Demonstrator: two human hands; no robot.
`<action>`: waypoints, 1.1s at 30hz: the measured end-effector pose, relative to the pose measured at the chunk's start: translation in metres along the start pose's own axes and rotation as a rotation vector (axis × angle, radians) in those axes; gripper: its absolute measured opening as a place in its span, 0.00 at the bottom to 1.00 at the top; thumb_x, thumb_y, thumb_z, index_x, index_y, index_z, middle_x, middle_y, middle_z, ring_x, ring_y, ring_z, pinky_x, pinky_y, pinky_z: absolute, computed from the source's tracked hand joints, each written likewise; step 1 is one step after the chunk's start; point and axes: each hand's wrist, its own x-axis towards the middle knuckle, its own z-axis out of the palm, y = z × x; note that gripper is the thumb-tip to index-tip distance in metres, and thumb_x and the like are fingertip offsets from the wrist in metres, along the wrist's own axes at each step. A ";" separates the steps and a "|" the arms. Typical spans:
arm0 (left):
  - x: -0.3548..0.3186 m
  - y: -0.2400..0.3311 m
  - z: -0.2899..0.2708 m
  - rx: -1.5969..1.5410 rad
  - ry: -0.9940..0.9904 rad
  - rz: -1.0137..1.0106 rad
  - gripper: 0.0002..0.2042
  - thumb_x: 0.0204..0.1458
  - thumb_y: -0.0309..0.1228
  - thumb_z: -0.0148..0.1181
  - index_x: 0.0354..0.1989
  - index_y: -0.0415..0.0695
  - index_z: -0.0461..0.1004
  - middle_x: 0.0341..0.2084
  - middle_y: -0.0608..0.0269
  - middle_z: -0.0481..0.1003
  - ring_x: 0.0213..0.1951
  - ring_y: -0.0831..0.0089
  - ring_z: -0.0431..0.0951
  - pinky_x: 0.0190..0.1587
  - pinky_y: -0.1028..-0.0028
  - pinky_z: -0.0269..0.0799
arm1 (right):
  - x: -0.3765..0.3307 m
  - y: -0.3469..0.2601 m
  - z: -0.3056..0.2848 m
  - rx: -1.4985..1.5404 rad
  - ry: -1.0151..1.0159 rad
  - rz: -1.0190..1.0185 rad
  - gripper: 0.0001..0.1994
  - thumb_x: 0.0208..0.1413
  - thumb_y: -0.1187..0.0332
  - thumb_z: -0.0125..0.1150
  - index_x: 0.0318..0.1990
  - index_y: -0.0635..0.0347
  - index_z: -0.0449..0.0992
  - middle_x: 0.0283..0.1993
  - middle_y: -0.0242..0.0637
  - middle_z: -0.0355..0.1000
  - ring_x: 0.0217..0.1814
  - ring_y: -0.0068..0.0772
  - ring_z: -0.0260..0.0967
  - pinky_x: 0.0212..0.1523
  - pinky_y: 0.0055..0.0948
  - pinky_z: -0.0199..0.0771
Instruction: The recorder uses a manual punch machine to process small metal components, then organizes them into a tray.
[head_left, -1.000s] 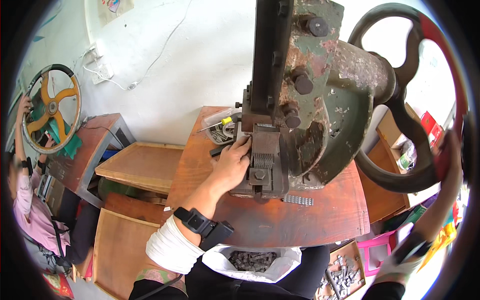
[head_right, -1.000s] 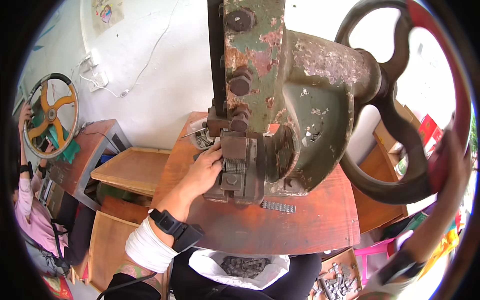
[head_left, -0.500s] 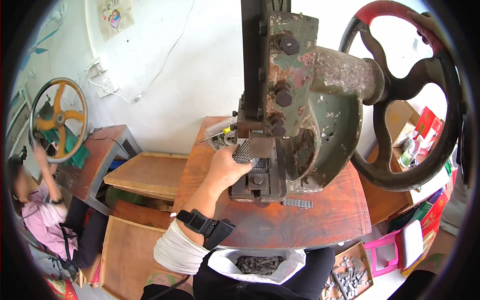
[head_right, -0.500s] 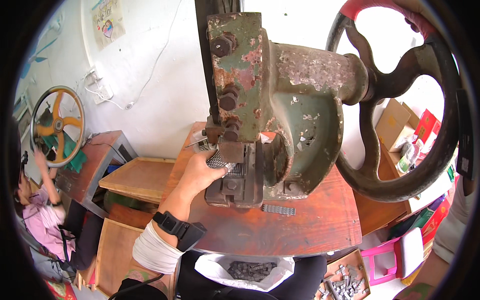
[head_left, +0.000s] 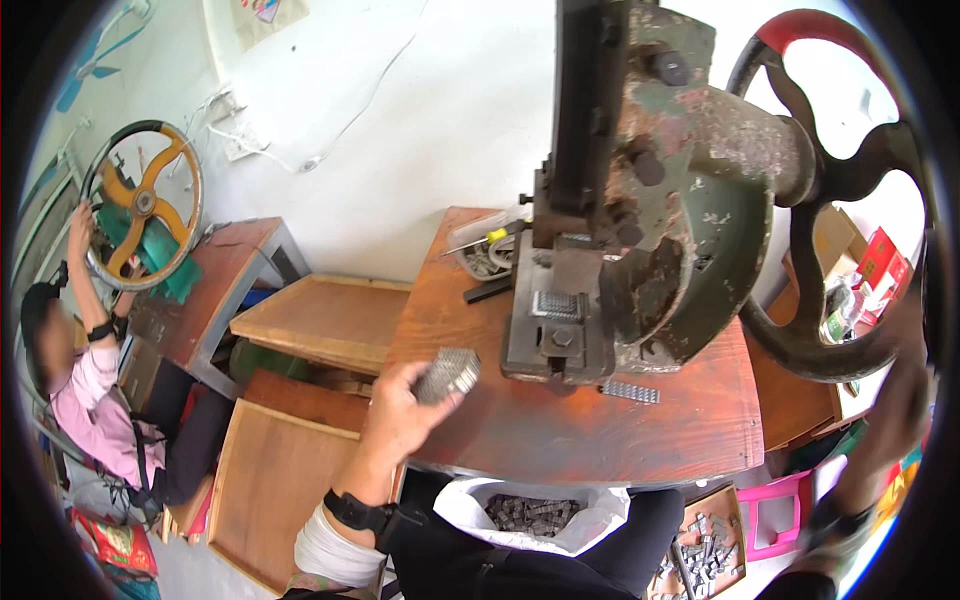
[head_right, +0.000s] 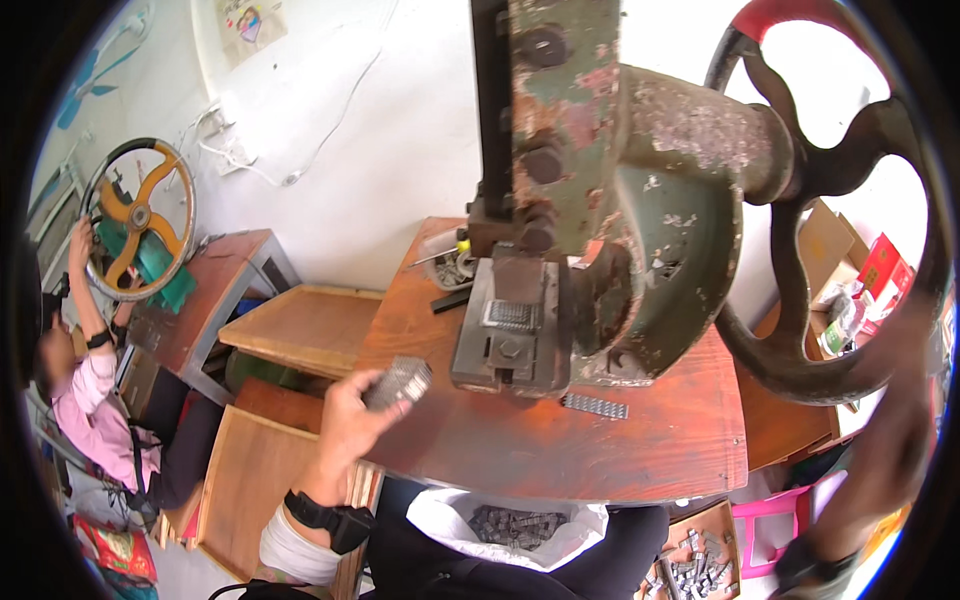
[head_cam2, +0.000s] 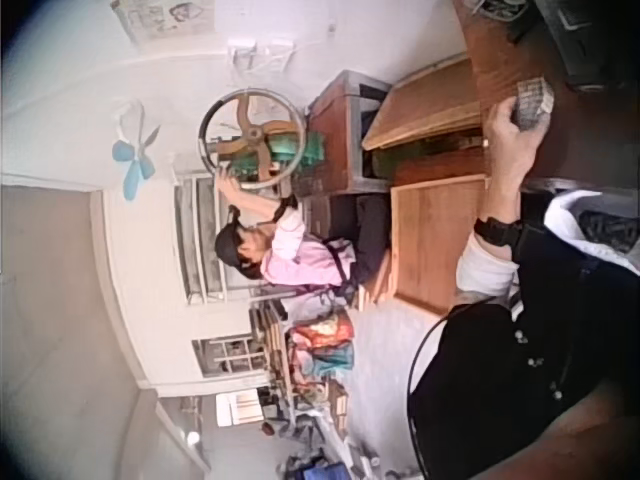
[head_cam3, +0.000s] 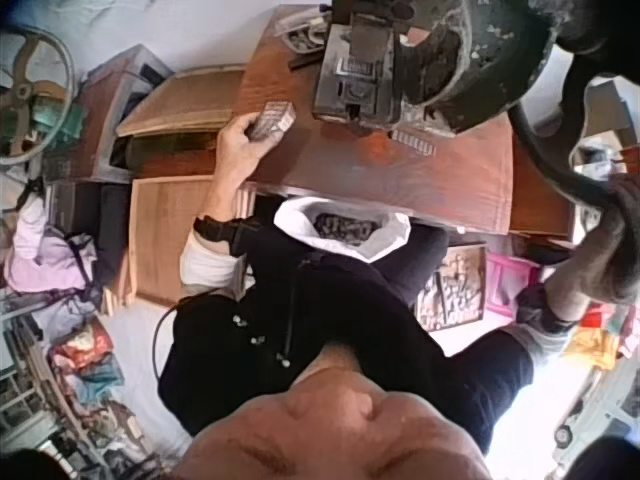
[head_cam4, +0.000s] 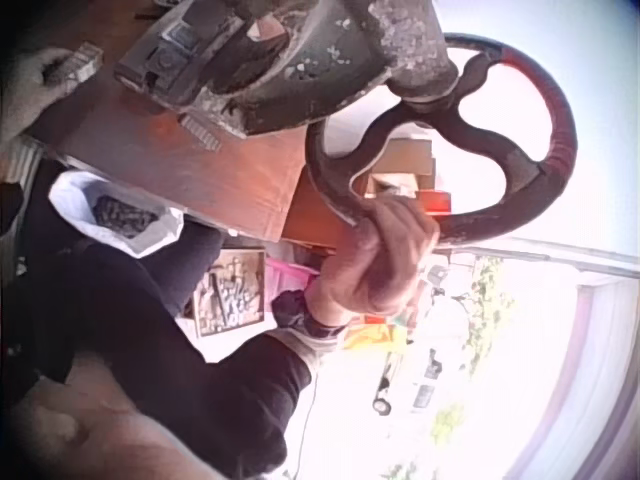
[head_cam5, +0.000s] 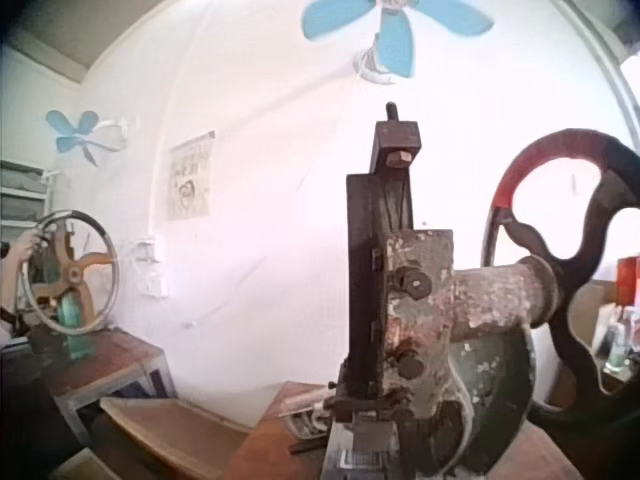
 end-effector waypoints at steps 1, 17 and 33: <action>-0.013 -0.004 -0.006 0.086 -0.014 0.080 0.23 0.35 0.35 0.72 0.38 0.33 0.75 0.31 0.49 0.76 0.35 0.57 0.77 0.40 0.66 0.72 | -0.021 -0.043 0.024 0.616 -0.515 -0.112 0.10 0.45 0.68 0.62 0.34 0.65 0.76 0.27 0.34 0.70 0.32 0.37 0.68 0.38 0.35 0.69; -0.046 -0.029 0.033 0.050 -0.133 0.129 0.51 0.27 0.29 0.75 0.64 0.38 0.50 0.40 0.46 0.72 0.44 0.51 0.72 0.48 0.59 0.68 | -0.177 -0.257 0.102 0.704 -1.095 -0.566 0.41 0.30 0.40 0.65 0.58 0.39 0.68 0.62 0.42 0.58 0.64 0.52 0.52 0.59 0.58 0.53; -0.040 -0.003 0.063 0.681 -0.024 0.466 0.22 0.40 0.47 0.67 0.35 0.41 0.73 0.28 0.58 0.71 0.34 0.62 0.71 0.38 0.64 0.64 | -0.190 -0.165 0.082 0.797 -0.828 -0.058 0.26 0.33 0.58 0.71 0.43 0.61 0.76 0.47 0.43 0.69 0.53 0.50 0.63 0.53 0.43 0.67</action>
